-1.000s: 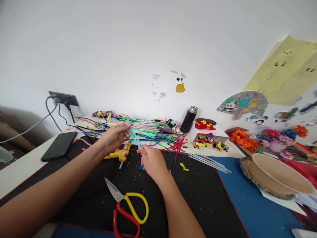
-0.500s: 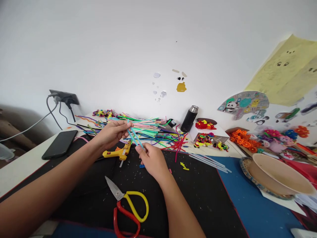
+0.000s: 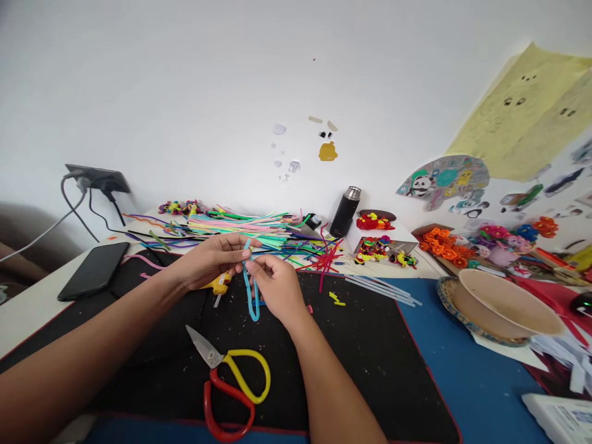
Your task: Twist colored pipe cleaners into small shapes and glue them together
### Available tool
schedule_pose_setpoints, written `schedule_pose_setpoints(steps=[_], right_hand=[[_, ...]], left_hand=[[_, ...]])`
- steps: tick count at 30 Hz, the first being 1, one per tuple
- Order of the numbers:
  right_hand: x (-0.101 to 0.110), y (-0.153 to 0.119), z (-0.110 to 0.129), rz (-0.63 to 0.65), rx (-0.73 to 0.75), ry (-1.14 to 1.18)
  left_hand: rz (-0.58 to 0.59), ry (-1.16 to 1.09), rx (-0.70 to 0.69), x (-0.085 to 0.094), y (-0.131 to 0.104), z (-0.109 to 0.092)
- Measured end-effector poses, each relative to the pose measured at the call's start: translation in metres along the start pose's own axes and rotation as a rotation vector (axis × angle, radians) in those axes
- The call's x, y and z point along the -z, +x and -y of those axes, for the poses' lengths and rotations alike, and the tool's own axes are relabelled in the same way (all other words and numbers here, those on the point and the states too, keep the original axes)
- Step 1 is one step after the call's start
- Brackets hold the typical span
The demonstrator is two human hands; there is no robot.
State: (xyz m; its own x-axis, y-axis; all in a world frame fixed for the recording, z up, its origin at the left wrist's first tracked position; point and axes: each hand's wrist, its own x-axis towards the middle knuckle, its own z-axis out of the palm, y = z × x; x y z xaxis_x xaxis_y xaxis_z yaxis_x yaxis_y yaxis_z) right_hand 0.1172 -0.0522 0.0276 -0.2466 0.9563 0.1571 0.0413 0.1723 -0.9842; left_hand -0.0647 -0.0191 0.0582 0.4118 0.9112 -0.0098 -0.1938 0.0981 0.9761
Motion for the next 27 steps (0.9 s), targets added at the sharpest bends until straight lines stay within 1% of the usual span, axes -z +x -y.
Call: schedule_pose_setpoints(steps=[3,6,10,15,21,27], right_hand=[[0.002,0.000,0.007,-0.048,-0.005,0.034],[0.003,0.000,0.010,-0.077,-0.016,0.056],[0.003,0.001,0.008,-0.089,-0.021,0.104],[0.004,0.001,0.005,-0.098,-0.014,0.167],[0.003,0.001,0.006,-0.094,-0.025,0.140],[0.002,0.001,0.009,-0.092,-0.018,0.111]], left_hand=[[-0.011,-0.106,0.009,0.000,0.001,0.000],[-0.031,-0.134,0.024,0.000,0.002,0.002],[-0.062,-0.127,0.005,0.001,0.003,0.005],[-0.068,-0.114,-0.001,-0.001,0.003,0.006],[-0.072,-0.100,-0.017,-0.007,0.003,0.007],[-0.057,-0.083,0.000,-0.010,0.001,0.007]])
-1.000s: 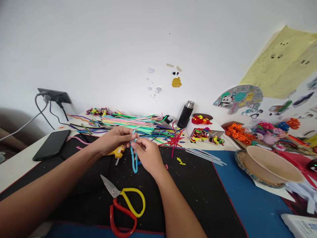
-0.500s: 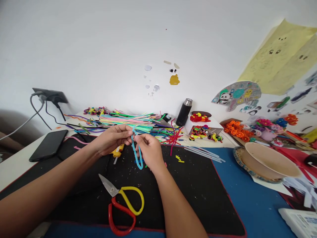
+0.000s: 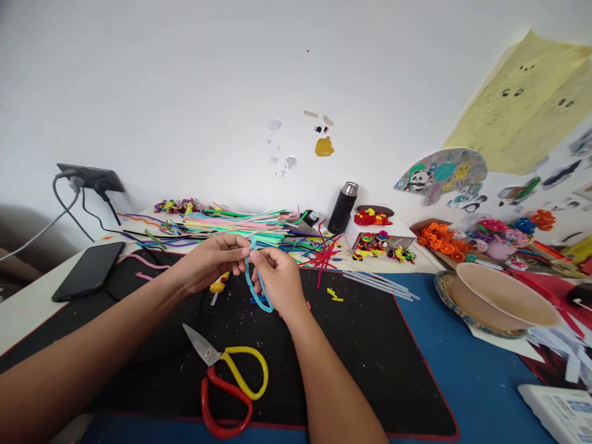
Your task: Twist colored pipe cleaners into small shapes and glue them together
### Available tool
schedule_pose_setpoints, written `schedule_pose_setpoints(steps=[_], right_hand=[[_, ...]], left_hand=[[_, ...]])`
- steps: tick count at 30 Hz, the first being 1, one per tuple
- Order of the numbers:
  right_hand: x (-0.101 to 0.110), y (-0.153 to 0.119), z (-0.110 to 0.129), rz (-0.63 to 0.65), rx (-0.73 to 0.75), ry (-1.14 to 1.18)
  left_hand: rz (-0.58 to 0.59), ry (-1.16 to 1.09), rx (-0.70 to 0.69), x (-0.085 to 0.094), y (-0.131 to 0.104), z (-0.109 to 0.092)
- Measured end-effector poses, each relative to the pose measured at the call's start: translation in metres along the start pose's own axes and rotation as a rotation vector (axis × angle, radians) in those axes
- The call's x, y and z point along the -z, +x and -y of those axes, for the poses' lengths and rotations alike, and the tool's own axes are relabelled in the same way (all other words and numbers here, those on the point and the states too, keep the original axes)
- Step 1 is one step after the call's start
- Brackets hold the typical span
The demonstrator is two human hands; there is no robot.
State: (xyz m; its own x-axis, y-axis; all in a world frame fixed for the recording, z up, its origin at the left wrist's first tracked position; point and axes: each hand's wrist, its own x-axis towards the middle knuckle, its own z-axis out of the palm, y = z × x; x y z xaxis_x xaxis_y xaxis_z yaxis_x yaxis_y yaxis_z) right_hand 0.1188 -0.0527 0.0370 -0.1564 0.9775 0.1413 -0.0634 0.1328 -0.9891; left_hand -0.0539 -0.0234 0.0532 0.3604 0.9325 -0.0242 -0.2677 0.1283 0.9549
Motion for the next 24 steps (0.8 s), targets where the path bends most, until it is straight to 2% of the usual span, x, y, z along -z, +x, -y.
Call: schedule_pose_setpoints(steps=[15,20,24], right_hand=[[-0.004,-0.001,-0.005,0.072,0.003,-0.045],[-0.003,-0.002,-0.005,0.074,0.000,-0.061],[-0.004,-0.004,-0.005,0.086,0.011,-0.180]], left_hand=[[0.020,0.104,-0.045,-0.001,-0.001,0.002],[-0.108,0.101,-0.128,0.004,0.002,-0.007],[-0.199,0.030,-0.212,0.014,0.004,-0.017]])
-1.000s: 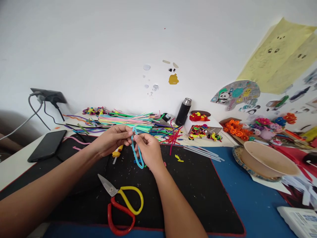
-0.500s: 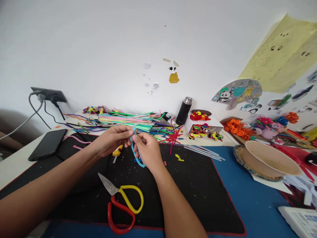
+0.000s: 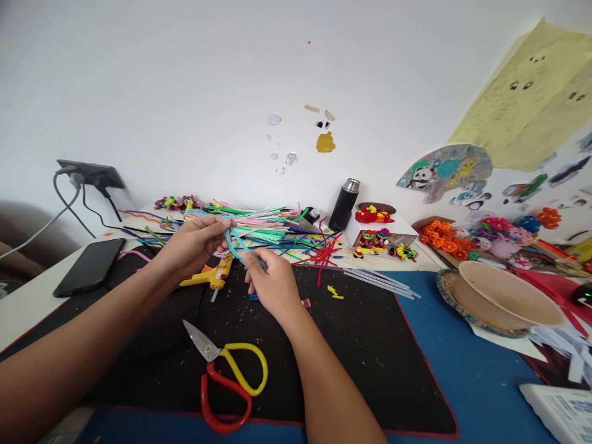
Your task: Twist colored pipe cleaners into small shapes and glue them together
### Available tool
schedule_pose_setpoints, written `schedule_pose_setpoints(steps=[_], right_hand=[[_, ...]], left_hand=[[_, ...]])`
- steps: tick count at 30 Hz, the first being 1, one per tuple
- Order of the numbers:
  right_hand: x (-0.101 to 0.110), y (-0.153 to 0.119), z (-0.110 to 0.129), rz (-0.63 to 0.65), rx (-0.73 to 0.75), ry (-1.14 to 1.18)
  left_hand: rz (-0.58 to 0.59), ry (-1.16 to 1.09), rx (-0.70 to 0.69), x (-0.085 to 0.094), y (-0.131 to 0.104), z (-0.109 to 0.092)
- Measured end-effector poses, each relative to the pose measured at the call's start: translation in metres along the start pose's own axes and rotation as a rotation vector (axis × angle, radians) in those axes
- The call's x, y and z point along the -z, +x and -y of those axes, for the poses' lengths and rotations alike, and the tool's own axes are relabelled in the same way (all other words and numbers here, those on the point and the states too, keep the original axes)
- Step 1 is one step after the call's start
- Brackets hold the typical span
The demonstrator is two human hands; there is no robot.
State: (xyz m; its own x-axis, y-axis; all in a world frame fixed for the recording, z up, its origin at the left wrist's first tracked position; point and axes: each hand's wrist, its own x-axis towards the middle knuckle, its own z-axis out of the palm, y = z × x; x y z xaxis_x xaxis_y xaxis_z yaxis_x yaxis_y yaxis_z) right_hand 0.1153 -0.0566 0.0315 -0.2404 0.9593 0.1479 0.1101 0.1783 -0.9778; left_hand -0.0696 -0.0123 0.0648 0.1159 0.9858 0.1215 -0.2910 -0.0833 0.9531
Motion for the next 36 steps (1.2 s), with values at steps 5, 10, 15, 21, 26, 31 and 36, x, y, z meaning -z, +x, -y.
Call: schedule_pose_setpoints(steps=[5,10,15,21,26,31,36], right_hand=[[0.000,0.001,-0.003,0.012,-0.011,0.021],[0.001,0.002,-0.007,0.018,-0.043,0.045],[-0.002,0.002,-0.007,0.105,-0.079,-0.006],[0.000,0.000,-0.006,0.017,0.056,-0.318],[0.000,-0.003,-0.002,-0.073,0.180,-0.689],[-0.002,-0.002,-0.002,-0.076,0.175,-0.887],[-0.002,0.000,-0.007,-0.060,0.188,-0.964]], left_hand=[[-0.042,0.001,-0.037,0.004,0.003,-0.001],[-0.058,0.014,-0.040,0.004,0.005,0.002],[-0.038,-0.142,0.021,0.007,0.008,0.006],[-0.123,-0.097,-0.034,0.013,0.012,0.005],[-0.167,-0.043,-0.062,0.020,0.014,0.001],[-0.167,-0.054,-0.040,0.020,0.016,0.004],[-0.156,-0.100,-0.006,0.020,0.017,0.008]])
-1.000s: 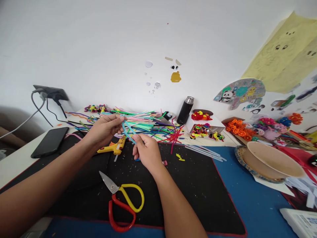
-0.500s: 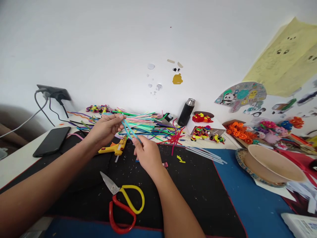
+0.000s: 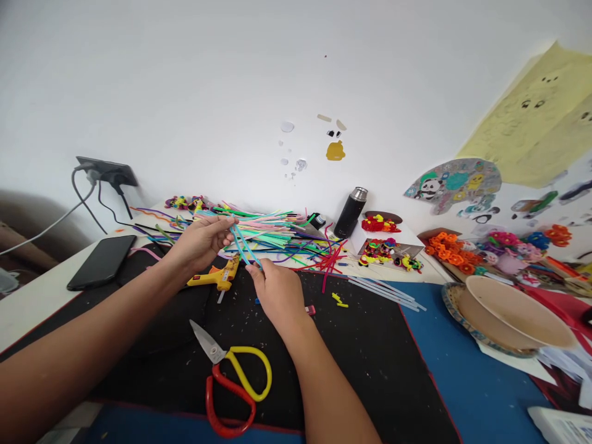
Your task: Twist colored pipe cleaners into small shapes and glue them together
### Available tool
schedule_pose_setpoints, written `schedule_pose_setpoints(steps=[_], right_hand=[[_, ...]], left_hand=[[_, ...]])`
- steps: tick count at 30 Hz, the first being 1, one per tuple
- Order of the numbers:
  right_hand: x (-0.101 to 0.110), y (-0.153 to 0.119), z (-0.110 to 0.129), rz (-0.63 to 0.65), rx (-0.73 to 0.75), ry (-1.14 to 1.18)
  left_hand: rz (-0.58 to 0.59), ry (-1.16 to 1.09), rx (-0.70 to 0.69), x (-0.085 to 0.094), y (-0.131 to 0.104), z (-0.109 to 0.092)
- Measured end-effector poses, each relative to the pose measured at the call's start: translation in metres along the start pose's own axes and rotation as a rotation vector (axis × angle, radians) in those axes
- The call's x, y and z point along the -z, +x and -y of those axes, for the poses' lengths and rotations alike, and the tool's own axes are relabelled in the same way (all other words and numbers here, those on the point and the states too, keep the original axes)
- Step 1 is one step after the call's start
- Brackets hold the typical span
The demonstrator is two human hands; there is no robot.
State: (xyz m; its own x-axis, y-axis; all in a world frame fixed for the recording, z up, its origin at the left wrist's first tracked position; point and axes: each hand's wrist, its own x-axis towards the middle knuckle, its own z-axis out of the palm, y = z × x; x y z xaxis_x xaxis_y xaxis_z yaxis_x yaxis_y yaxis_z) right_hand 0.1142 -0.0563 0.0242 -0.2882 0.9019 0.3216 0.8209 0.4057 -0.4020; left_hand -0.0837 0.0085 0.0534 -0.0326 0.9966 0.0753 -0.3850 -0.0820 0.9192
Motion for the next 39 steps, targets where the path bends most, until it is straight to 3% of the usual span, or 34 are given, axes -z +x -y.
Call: schedule_pose_setpoints(steps=[14,20,24,31,36,39], right_hand=[[-0.001,0.000,-0.003,0.140,-0.104,0.480],[-0.005,0.002,-0.003,0.201,-0.202,0.858],[-0.009,0.004,-0.003,0.170,-0.242,1.016],[-0.008,0.006,-0.006,0.038,-0.272,1.044],[-0.008,0.007,-0.007,0.012,-0.287,1.029],[-0.012,0.008,-0.008,0.031,-0.292,0.984]], left_hand=[[0.040,0.045,-0.014,0.006,0.004,0.006],[-0.021,-0.204,0.143,0.001,0.002,0.001],[-0.021,-0.194,0.096,0.000,0.001,0.003],[0.034,-0.117,0.092,0.007,0.007,0.005],[-0.076,-0.211,0.158,0.003,0.004,0.002],[-0.042,-0.201,0.150,0.001,0.001,0.000]])
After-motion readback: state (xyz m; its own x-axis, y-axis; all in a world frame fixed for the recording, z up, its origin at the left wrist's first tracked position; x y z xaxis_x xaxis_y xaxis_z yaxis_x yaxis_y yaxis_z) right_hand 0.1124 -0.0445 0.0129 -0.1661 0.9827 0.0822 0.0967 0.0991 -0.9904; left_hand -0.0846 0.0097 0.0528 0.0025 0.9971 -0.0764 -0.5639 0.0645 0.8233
